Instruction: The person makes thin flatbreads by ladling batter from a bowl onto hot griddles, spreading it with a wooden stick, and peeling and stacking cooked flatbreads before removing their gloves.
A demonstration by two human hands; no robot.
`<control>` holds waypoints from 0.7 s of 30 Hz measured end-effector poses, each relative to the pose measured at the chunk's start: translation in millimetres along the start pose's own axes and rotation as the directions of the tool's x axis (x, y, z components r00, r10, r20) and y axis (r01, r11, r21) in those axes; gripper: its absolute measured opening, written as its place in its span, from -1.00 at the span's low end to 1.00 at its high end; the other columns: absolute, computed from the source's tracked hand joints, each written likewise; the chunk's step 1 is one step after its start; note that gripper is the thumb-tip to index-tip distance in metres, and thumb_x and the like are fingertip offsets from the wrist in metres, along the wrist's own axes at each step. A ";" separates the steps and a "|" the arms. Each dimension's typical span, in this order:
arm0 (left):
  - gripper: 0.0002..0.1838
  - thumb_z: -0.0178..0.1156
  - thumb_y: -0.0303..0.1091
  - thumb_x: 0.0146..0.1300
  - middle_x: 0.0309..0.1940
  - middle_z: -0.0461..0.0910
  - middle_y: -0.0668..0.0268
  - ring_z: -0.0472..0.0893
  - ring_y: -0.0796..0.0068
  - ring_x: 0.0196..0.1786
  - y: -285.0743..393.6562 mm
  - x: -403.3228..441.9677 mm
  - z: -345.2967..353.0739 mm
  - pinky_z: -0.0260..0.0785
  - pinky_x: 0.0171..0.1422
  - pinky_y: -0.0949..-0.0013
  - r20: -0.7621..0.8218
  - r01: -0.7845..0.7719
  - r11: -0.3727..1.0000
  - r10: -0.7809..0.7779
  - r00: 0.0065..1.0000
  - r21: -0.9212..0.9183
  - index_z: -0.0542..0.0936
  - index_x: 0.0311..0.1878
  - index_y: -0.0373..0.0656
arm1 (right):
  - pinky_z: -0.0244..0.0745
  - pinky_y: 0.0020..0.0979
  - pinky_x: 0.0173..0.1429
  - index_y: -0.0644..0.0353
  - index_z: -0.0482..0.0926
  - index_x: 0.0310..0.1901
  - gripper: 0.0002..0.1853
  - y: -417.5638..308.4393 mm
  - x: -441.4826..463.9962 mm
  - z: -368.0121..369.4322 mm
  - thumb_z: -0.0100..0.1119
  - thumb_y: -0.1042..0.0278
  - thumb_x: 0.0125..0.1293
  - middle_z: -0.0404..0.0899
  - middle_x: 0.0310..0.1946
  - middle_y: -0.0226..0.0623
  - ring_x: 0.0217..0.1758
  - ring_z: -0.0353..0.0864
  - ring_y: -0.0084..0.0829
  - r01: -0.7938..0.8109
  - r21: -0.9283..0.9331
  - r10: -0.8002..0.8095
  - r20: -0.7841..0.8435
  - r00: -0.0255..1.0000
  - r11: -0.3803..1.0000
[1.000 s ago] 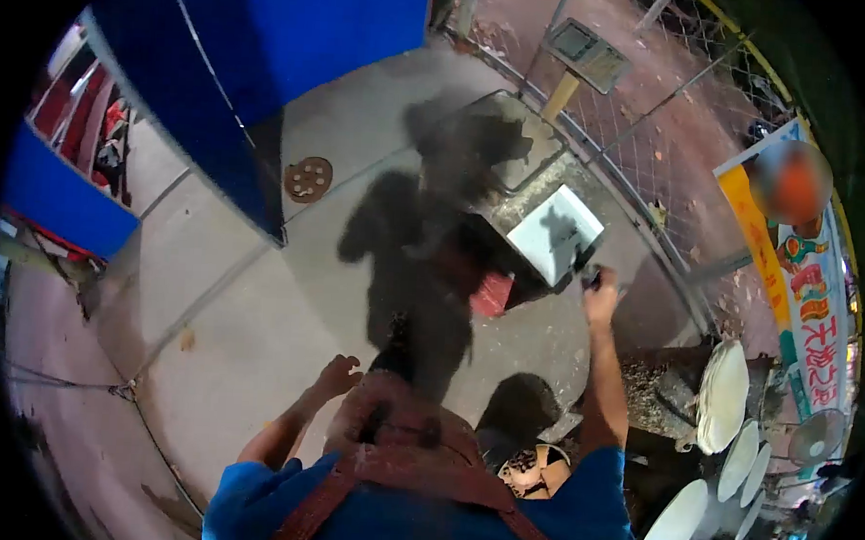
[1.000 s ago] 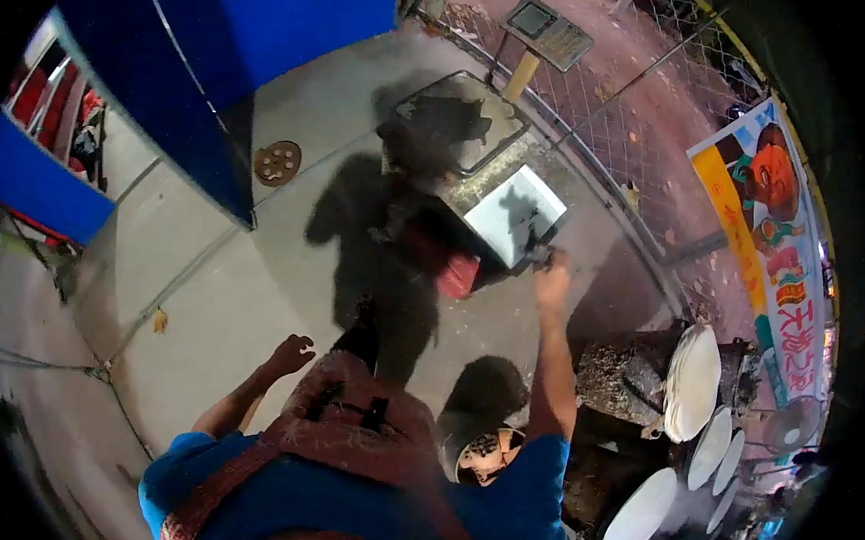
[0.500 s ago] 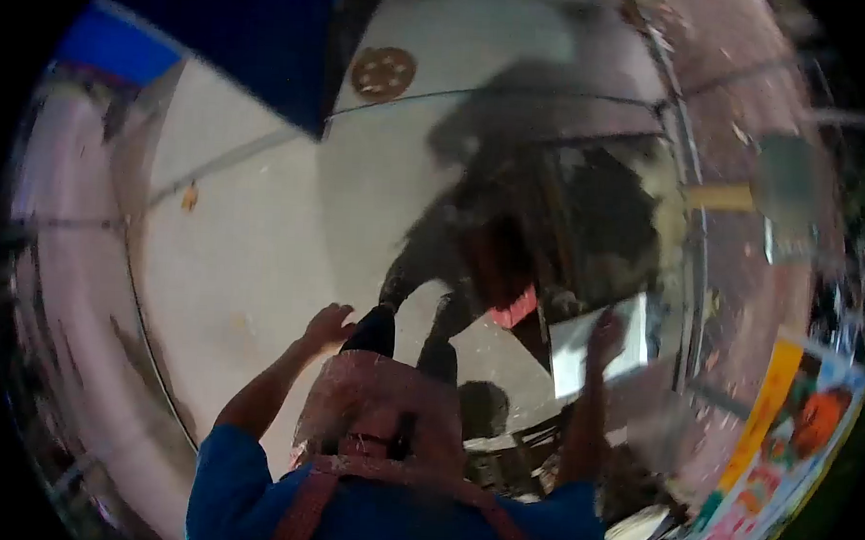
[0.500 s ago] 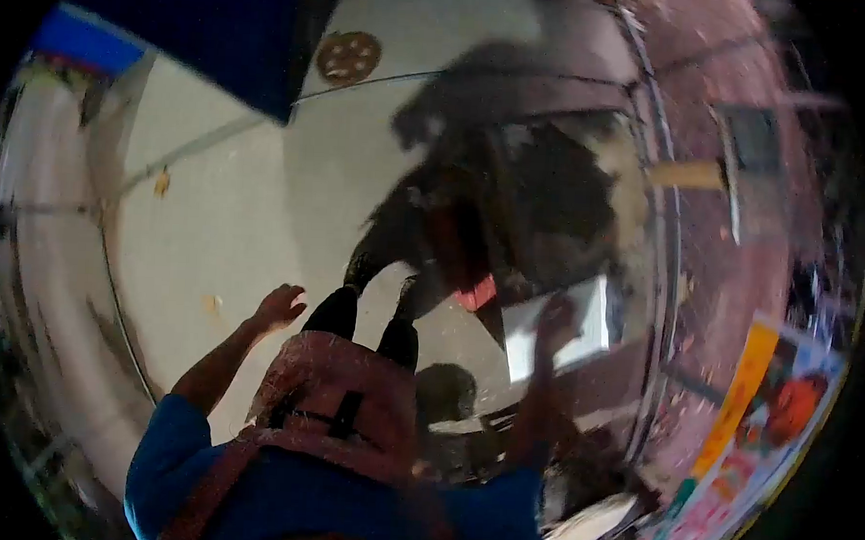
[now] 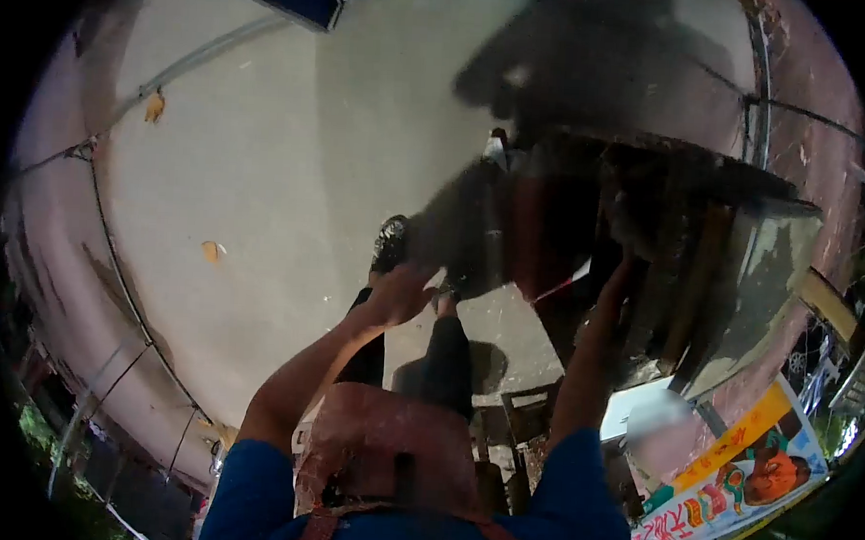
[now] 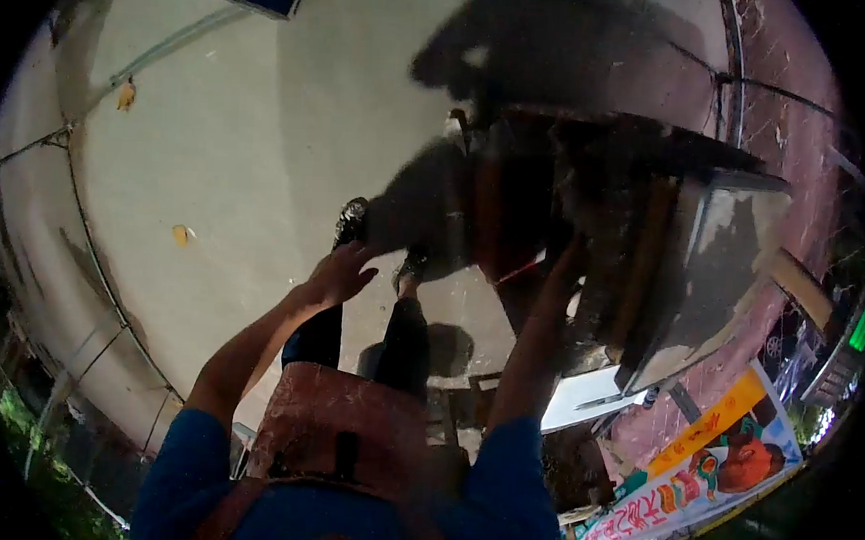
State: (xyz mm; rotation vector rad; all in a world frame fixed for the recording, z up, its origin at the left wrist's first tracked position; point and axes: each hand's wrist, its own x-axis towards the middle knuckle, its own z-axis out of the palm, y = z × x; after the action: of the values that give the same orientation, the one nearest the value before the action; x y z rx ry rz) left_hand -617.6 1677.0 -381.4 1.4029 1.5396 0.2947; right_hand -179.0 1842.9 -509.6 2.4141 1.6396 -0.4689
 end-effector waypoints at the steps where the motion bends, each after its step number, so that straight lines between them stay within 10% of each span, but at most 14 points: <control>1: -0.63 0.09 -0.33 0.04 -0.12 0.40 0.08 0.40 0.06 -0.05 -10.0 8.1 5.7 0.32 -0.06 0.16 0.096 0.090 0.995 -0.093 0.991 0.032 0.39 -0.03 -0.12 | 0.24 -0.32 0.10 0.24 0.30 0.08 -0.58 -2.0 -0.8 1.2 -0.12 0.21 0.23 0.35 0.01 -0.06 0.05 0.31 -0.17 0.071 0.030 -0.071 -0.003 0.997 0.997; 4: -0.63 0.09 -0.33 0.05 -0.14 0.42 0.10 0.40 0.07 -0.05 -18.8 28.7 5.5 0.32 -0.06 0.17 0.073 0.031 0.999 -0.030 0.997 -0.016 0.39 -0.02 -0.11 | 0.24 -0.28 0.07 0.31 0.39 -0.03 -0.57 -83.3 -52.3 -35.9 0.04 0.19 0.12 0.31 0.04 -0.01 0.05 0.32 -0.17 0.471 0.277 -0.357 -0.374 0.856 0.838; 8: -0.65 0.06 -0.27 0.07 -0.21 0.44 0.16 0.42 0.13 -0.10 -17.8 66.5 11.2 0.32 -0.07 0.20 0.151 -0.298 0.936 0.273 0.950 0.187 0.41 -0.04 -0.11 | 0.30 -0.26 -0.01 0.32 0.45 -0.19 -0.68 -85.6 -92.0 5.0 0.00 0.24 0.11 0.44 -0.18 0.00 -0.08 0.40 -0.13 0.358 0.157 -0.336 -0.149 0.930 0.921; 12: -0.67 0.07 -0.28 0.04 -0.15 0.45 0.16 0.42 0.19 -0.07 12.3 106.2 28.0 0.30 -0.04 0.22 0.012 -0.210 0.977 0.210 0.978 0.037 0.43 -0.08 -0.11 | 0.30 -0.22 -0.04 0.32 0.44 -0.22 -0.70 -105.1 -106.1 -5.4 -0.04 0.24 0.13 0.45 -0.25 -0.01 -0.13 0.40 -0.09 0.540 -0.025 -0.539 -0.113 0.835 0.841; 15: -0.66 0.08 -0.29 0.01 -0.15 0.44 0.13 0.42 0.24 -0.06 32.9 150.0 49.0 0.31 -0.04 0.25 0.268 -0.530 0.756 0.458 0.848 0.384 0.43 -0.09 -0.12 | 0.29 -0.22 0.00 0.30 0.44 -0.17 -0.68 -106.8 -107.0 -4.4 -0.07 0.22 0.17 0.44 -0.19 -0.04 -0.09 0.39 -0.10 0.622 -0.118 -0.633 -0.113 0.766 0.774; 18: -0.90 0.08 -0.37 -0.05 -0.40 0.47 0.22 0.47 0.20 -0.31 65.6 186.3 66.3 0.35 -0.26 0.30 0.290 -0.138 0.961 0.206 0.935 -0.238 0.55 -0.47 -0.13 | 0.27 -0.22 0.05 0.28 0.44 -0.16 -0.69 -92.4 -98.4 5.4 -0.01 0.27 0.12 0.43 -0.16 -0.07 -0.07 0.39 -0.15 0.528 0.153 -0.464 -0.320 0.826 0.835; 21: -0.89 0.07 -0.37 -0.05 -0.41 0.48 0.17 0.48 0.17 -0.28 78.0 195.0 87.7 0.36 -0.26 0.28 -0.512 -0.540 0.836 0.508 0.693 0.099 0.54 -0.45 -0.14 | 0.11 -0.26 0.21 0.19 0.27 0.06 -0.52 -73.1 -86.0 -10.9 0.01 0.13 0.14 0.25 0.07 -0.10 0.13 0.22 -0.20 0.380 0.419 -0.221 -0.379 0.899 0.825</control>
State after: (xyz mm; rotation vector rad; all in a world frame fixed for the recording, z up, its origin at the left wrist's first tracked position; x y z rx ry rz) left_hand -470.2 1830.6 -462.0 1.7975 1.4826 1.1547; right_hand -274.3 1798.9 -466.8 2.6863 2.3139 -0.6375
